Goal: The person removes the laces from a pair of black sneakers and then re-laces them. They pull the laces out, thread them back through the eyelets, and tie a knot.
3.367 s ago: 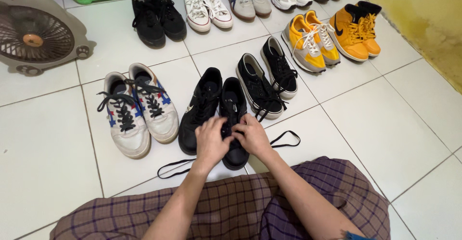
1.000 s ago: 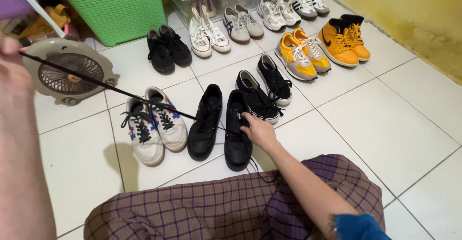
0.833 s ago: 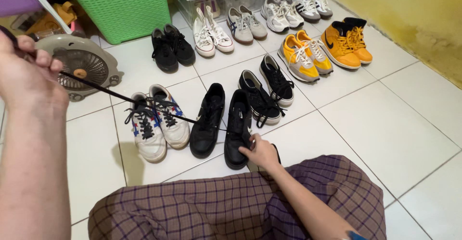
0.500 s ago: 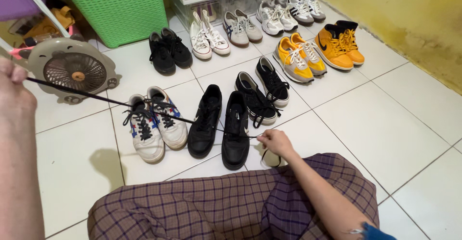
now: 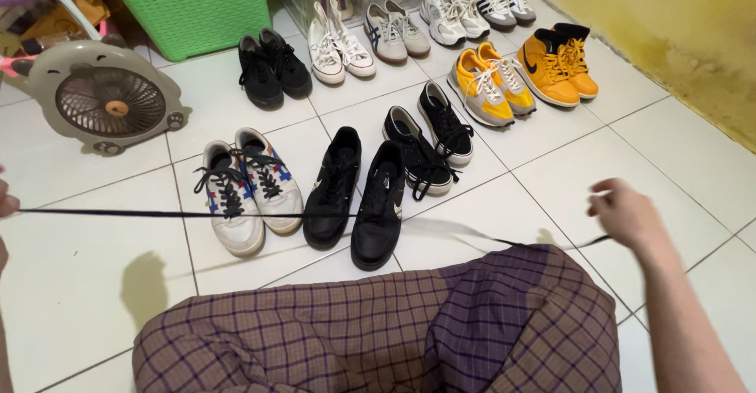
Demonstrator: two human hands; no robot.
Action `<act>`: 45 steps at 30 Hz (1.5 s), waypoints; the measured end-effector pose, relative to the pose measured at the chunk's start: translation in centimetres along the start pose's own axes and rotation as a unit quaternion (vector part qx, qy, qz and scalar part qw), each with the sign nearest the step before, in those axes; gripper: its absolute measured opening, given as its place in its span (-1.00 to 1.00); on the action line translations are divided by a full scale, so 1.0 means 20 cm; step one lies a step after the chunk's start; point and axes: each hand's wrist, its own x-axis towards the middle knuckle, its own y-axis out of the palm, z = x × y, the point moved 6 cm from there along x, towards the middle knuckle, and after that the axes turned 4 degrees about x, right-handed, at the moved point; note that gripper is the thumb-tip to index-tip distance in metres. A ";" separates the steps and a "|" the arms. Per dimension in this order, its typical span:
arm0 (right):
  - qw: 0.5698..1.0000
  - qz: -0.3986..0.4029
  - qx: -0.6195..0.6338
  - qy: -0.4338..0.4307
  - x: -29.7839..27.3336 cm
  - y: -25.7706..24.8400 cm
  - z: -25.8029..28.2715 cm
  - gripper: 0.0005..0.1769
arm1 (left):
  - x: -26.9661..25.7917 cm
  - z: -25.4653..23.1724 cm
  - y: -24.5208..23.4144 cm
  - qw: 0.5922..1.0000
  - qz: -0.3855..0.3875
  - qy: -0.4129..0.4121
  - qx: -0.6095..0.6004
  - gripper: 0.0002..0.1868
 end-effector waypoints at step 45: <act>0.955 0.041 0.043 -0.291 -0.37 1.25 1.20 -0.51 | -1.17 -0.47 2.13 0.940 0.272 0.178 0.109 -0.85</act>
